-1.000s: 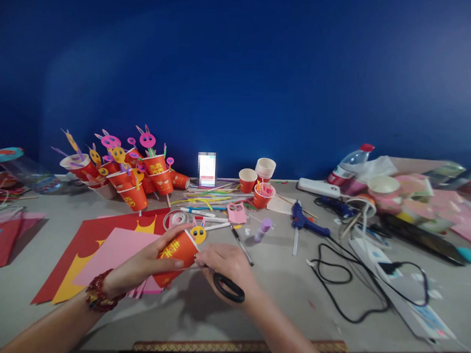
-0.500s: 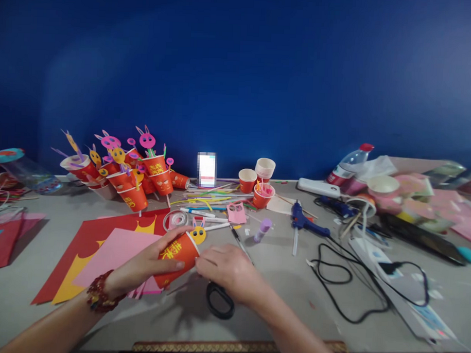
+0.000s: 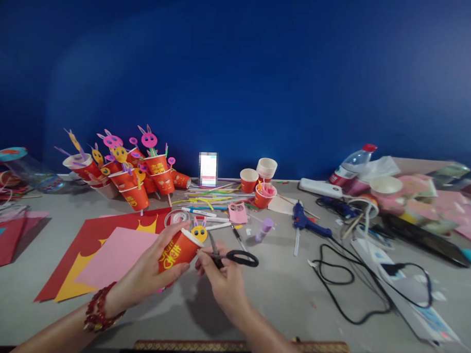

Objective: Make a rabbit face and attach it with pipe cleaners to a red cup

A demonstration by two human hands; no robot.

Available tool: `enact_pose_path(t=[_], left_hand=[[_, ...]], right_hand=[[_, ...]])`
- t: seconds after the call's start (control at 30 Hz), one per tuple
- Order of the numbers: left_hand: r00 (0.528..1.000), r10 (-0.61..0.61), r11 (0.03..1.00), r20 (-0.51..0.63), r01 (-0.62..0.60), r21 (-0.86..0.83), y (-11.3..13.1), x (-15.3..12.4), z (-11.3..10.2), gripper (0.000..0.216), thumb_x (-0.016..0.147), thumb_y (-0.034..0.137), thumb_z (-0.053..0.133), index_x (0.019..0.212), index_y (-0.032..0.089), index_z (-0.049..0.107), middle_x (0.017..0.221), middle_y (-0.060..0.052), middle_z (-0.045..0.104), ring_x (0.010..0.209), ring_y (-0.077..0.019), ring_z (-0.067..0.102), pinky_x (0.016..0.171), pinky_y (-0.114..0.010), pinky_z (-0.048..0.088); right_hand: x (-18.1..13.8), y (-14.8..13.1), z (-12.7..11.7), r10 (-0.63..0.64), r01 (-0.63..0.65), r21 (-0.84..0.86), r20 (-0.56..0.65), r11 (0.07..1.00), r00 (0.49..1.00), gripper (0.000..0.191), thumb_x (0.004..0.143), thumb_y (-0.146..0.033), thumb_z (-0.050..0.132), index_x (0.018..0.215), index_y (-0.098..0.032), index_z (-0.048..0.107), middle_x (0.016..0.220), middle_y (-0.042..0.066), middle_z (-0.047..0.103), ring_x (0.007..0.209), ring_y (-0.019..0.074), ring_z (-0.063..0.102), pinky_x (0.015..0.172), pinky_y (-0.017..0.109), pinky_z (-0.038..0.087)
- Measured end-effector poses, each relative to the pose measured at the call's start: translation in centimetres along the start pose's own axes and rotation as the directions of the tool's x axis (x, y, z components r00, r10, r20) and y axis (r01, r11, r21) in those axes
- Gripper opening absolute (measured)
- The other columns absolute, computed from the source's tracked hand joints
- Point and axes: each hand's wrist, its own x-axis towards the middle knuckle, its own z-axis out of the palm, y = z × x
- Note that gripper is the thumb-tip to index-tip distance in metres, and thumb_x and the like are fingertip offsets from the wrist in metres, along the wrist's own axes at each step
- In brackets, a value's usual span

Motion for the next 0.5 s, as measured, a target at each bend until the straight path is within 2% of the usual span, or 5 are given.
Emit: enact_pose_path(t=[0.1,0.17,0.27,0.37,0.5], left_hand=[[0.999,0.02,0.999,-0.032,-0.019,0.028,-0.2,-0.1,0.0,0.069,0.088,0.023,0.062,0.149,0.03,0.03,0.157,-0.006,0.034,0.146,-0.0317,0.024,0.12,-0.051,0.021],[0.999,-0.018,0.999,-0.027,0.017,-0.028,-0.3,0.0,-0.1,0.069,0.087,0.025,0.064,0.148,0.03,0.032,0.157,-0.007,0.034,0.143,-0.0335,0.03,0.118,-0.051,0.027],[0.99,-0.139,0.961,0.038,0.144,-0.236,0.0,0.1,-0.3,0.071,0.086,0.033,0.066,0.148,0.031,0.031,0.15,-0.01,0.042,0.116,-0.0313,0.058,0.096,-0.044,0.051],[0.974,-0.211,0.888,0.086,0.227,-0.4,0.3,0.2,-0.2,0.075,0.086,0.038,0.066,0.149,0.033,0.026,0.133,-0.01,0.056,0.081,-0.0215,0.065,0.07,-0.036,0.058],[0.978,-0.198,0.899,0.07,0.209,-0.384,0.4,0.3,-0.1,0.074,0.085,0.036,0.068,0.148,0.033,0.031,0.132,-0.01,0.057,0.081,-0.0216,0.065,0.071,-0.035,0.057]], right_hand=[[0.1,-0.1,0.6,0.041,-0.037,0.105,-0.043,0.994,0.998,0.026,0.084,-0.041,0.071,0.073,-0.017,0.068,0.065,0.002,0.067,0.055,0.0148,0.063,0.054,0.025,0.055],[0.1,-0.2,0.7,0.059,-0.052,0.143,-0.05,0.988,0.997,0.025,0.083,-0.041,0.072,0.075,-0.017,0.068,0.065,0.003,0.068,0.055,0.0156,0.064,0.055,0.026,0.055],[0.1,-0.5,0.9,0.071,-0.06,0.16,-0.064,0.985,0.995,0.025,0.082,-0.042,0.073,0.076,-0.018,0.067,0.066,0.003,0.07,0.055,0.0163,0.065,0.055,0.027,0.056],[-0.1,-0.7,1.1,0.053,-0.037,0.144,-0.108,0.989,0.993,0.026,0.082,-0.042,0.073,0.076,-0.019,0.065,0.066,0.002,0.071,0.056,0.0166,0.066,0.057,0.028,0.057],[-0.4,-0.2,1.3,-0.012,0.023,0.08,-0.14,0.997,0.99,0.023,0.086,-0.041,0.069,0.081,-0.019,0.065,0.065,0.001,0.069,0.057,0.0172,0.068,0.058,0.027,0.058]])
